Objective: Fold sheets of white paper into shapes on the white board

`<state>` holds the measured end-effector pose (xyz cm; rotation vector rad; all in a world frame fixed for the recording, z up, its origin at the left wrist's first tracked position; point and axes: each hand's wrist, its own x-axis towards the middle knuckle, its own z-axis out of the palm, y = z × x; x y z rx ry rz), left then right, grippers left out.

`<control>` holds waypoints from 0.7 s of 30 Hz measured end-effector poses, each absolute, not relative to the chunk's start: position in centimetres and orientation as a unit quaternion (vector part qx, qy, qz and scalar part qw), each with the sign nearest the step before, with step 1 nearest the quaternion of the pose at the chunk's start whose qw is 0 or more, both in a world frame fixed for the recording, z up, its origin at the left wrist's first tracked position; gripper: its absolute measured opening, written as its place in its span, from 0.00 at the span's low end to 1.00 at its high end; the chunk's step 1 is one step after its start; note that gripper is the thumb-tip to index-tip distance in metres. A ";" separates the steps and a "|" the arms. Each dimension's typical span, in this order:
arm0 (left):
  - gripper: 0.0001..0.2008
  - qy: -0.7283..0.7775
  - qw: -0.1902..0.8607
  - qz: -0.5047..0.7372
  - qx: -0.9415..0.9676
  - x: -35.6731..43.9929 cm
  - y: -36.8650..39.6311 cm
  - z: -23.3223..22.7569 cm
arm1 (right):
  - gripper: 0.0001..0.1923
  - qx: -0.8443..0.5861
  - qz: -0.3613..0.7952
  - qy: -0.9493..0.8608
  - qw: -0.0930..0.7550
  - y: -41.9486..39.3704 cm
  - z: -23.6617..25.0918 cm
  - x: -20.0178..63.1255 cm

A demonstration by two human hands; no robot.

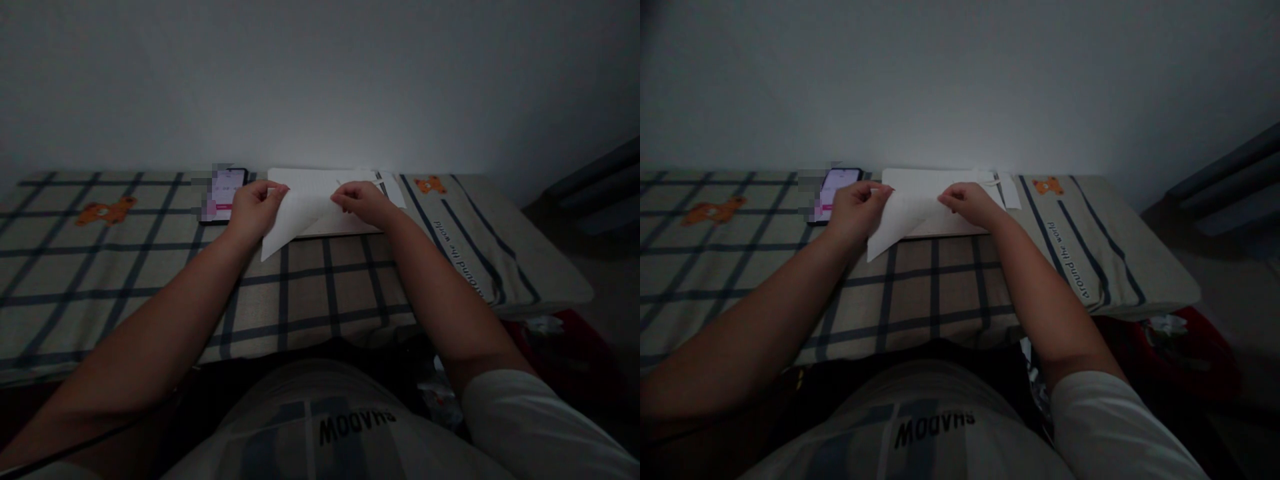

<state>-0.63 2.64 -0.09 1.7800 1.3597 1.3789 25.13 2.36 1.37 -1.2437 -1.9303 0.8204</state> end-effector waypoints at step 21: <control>0.12 0.507 0.269 0.515 0.637 -0.5 2.7 0.1 | 0.19 -0.449 0.344 -0.720 0.401 2.5 0.7 25.1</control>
